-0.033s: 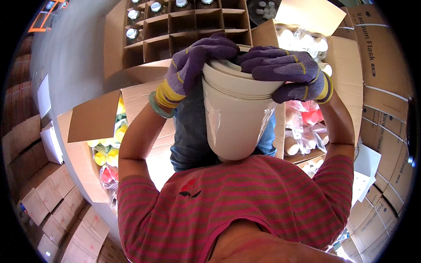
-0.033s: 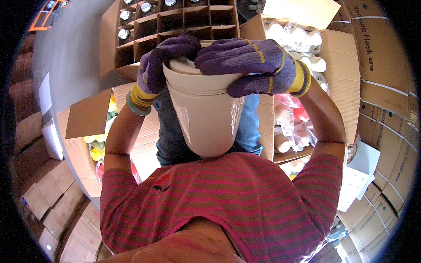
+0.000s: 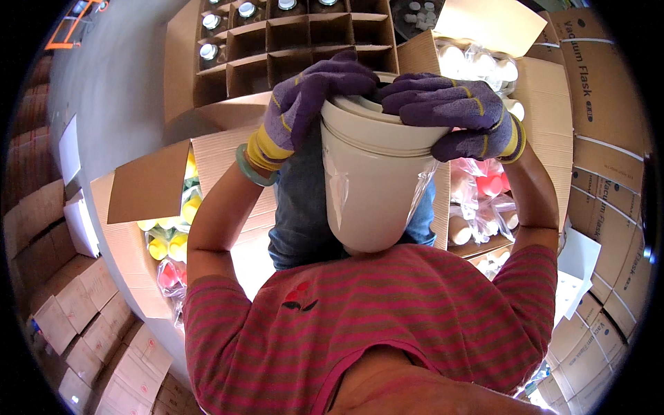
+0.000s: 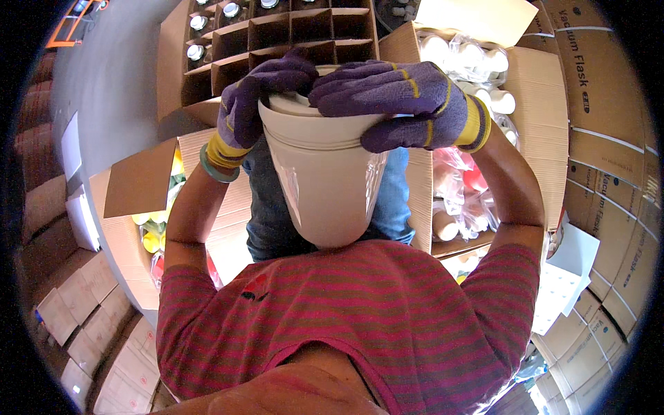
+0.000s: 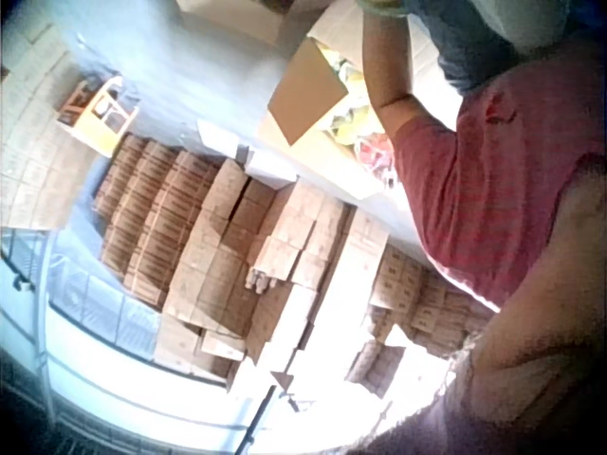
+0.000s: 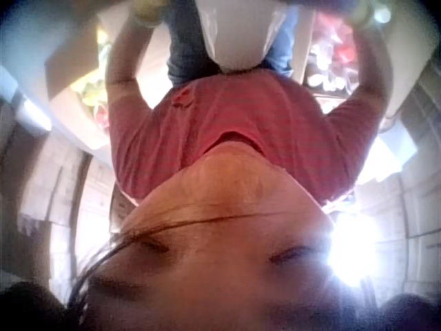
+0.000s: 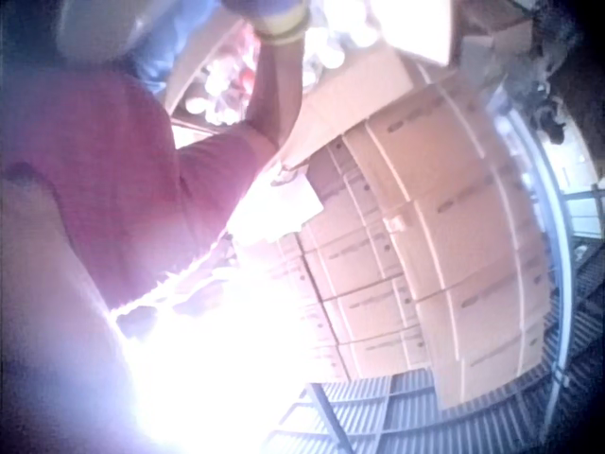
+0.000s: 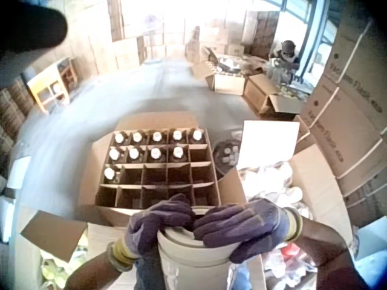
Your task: The person assembles vacuum flasks by inserting inner metal liners into outer plastic shells, placing lids on top, and wrapping each completed unit in a plastic bag. The person repeats this process for multiple flasks of different colors.
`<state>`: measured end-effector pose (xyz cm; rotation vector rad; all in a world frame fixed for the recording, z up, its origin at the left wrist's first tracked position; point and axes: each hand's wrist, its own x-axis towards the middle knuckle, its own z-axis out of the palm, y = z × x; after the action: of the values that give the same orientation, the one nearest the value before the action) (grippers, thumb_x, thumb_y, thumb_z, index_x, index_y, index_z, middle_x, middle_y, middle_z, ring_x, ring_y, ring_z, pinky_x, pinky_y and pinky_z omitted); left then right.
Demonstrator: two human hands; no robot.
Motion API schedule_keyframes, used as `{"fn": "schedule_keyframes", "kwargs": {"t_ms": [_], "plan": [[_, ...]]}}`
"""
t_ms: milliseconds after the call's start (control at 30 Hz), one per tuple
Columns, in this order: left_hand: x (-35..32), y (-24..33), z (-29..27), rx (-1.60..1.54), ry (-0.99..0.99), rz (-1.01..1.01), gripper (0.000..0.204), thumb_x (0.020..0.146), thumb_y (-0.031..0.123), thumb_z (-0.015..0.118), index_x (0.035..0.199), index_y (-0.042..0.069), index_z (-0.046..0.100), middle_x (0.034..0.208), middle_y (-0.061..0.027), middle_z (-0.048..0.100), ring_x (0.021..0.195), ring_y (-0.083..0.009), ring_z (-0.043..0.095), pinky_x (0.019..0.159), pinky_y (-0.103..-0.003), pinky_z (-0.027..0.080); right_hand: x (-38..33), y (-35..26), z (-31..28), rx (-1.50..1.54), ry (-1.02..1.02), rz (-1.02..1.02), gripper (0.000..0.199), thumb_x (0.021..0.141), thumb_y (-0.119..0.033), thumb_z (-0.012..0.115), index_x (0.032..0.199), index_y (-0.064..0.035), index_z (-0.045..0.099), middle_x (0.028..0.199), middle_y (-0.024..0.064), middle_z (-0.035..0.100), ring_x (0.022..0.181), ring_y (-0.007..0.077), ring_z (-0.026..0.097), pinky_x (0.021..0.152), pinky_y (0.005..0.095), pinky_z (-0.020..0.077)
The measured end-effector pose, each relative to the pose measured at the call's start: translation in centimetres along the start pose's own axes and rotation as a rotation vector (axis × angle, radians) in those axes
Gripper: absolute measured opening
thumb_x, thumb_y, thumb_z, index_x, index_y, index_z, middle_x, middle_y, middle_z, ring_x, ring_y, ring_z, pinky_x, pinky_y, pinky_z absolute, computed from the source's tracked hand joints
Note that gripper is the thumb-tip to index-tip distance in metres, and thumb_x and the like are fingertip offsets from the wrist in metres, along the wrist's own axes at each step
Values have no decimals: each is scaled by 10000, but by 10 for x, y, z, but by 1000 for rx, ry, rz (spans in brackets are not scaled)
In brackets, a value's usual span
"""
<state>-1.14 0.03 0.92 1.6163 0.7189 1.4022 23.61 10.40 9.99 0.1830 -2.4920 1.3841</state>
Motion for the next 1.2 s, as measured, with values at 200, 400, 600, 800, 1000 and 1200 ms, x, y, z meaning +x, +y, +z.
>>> {"fn": "schedule_keyframes", "kwargs": {"t_ms": [200, 400, 600, 800, 1000, 1200], "plan": [[0, 32, 19, 343, 56, 22, 483, 1027, 356, 329, 1164, 2, 629, 1207, -175, 610, 1180, -281, 530, 1018, -402, 396, -27, 39, 18, 155, 199, 27, 587, 976, -444, 362, 1218, 49, 569, 1241, 214, 583, 1207, 367, 513, 1072, 437, 337], [-35, -10, 0, 503, 163, -8, 396, 985, 241, 433, 1260, -26, 532, 1362, -227, 493, 1258, -353, 492, 1038, -410, 399, -16, 4, 60, 449, 404, 259, 359, 996, -184, 436, 1275, 21, 531, 1284, 142, 562, 1142, 226, 569, 1013, 323, 424], [12, 54, 9, 271, 73, -81, 440, 938, 181, 517, 1325, -24, 481, 1356, -189, 508, 1259, -301, 487, 1066, -395, 379, -47, 52, 67, 219, 602, 374, 300, 976, -102, 429, 1209, -2, 589, 1186, 138, 626, 1117, 243, 591, 968, 315, 475], [20, 29, -2, -50, 123, -224, 344, 969, 177, 492, 1277, 29, 533, 1402, -198, 461, 1363, -330, 365, 1145, -388, 259, -59, 46, 66, 246, 661, 519, 298, 979, -156, 455, 1158, 15, 621, 1167, 157, 633, 1050, 241, 608, 978, 373, 442], [22, 30, -17, 350, -31, -168, 439, 924, 128, 444, 1308, -76, 503, 1437, -185, 434, 1349, -298, 391, 1124, -375, 270, -37, 8, 65, 334, 601, 286, 284, 984, -179, 435, 1079, 19, 616, 1188, 212, 599, 1111, 357, 579, 957, 410, 460], [10, 30, 0, 201, 214, -400, 464, 915, 206, 469, 1292, -58, 529, 1313, -173, 532, 1247, -278, 468, 1076, -364, 319, -20, 8, 56, 249, 627, -181, 313, 961, -188, 452, 1125, 23, 616, 1169, 167, 620, 1059, 299, 602, 963, 375, 445]]}}
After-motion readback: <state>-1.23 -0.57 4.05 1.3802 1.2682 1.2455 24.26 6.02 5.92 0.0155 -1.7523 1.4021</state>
